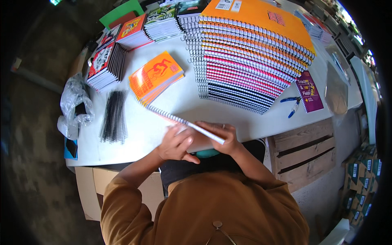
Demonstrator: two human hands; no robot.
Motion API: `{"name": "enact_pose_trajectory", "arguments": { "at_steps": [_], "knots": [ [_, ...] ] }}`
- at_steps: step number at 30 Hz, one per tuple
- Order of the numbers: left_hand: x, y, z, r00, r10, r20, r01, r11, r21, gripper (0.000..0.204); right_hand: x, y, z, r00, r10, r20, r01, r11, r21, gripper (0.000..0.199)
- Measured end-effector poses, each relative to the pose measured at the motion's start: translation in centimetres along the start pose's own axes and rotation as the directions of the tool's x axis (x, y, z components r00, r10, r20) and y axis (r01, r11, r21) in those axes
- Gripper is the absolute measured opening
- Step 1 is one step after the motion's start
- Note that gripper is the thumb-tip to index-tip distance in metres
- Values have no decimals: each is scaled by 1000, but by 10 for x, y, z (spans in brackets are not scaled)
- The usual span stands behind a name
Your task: The person inserts a plastic spiral spine into a stack of notebook pages and a cover, then places the bound notebook onto a growing stack.
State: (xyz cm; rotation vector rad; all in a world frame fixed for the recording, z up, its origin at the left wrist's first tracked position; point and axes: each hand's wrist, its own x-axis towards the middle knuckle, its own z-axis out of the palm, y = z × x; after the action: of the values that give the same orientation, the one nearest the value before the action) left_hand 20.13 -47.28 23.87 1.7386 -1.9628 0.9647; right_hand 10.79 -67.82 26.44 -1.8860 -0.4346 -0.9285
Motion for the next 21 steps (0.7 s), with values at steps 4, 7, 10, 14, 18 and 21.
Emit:
{"name": "enact_pose_trajectory", "arguments": {
  "at_steps": [4,7,10,14,18,21],
  "knots": [
    [26,-23,-3,921,-290,-261,347,915,207,109,-12,-5,10,992,24,124,-32,998,61,43],
    [15,6,22,938,-337,-78,332,941,-64,112,-5,-4,11,999,22,40,-23,999,36,42],
    [50,-11,-13,989,-5,-146,27,988,153,99,-6,-2,6,999,17,46,-17,1000,-2,43],
    [59,-32,0,849,-394,-353,403,914,-49,98,-4,-8,16,994,-3,111,2,1000,12,48],
    [23,27,4,986,19,168,9,986,-167,104,0,-8,10,996,91,22,-92,992,89,52],
    [53,-2,5,976,116,-184,53,695,717,71,-8,-2,17,993,57,107,-62,997,38,55]
  ]
}}
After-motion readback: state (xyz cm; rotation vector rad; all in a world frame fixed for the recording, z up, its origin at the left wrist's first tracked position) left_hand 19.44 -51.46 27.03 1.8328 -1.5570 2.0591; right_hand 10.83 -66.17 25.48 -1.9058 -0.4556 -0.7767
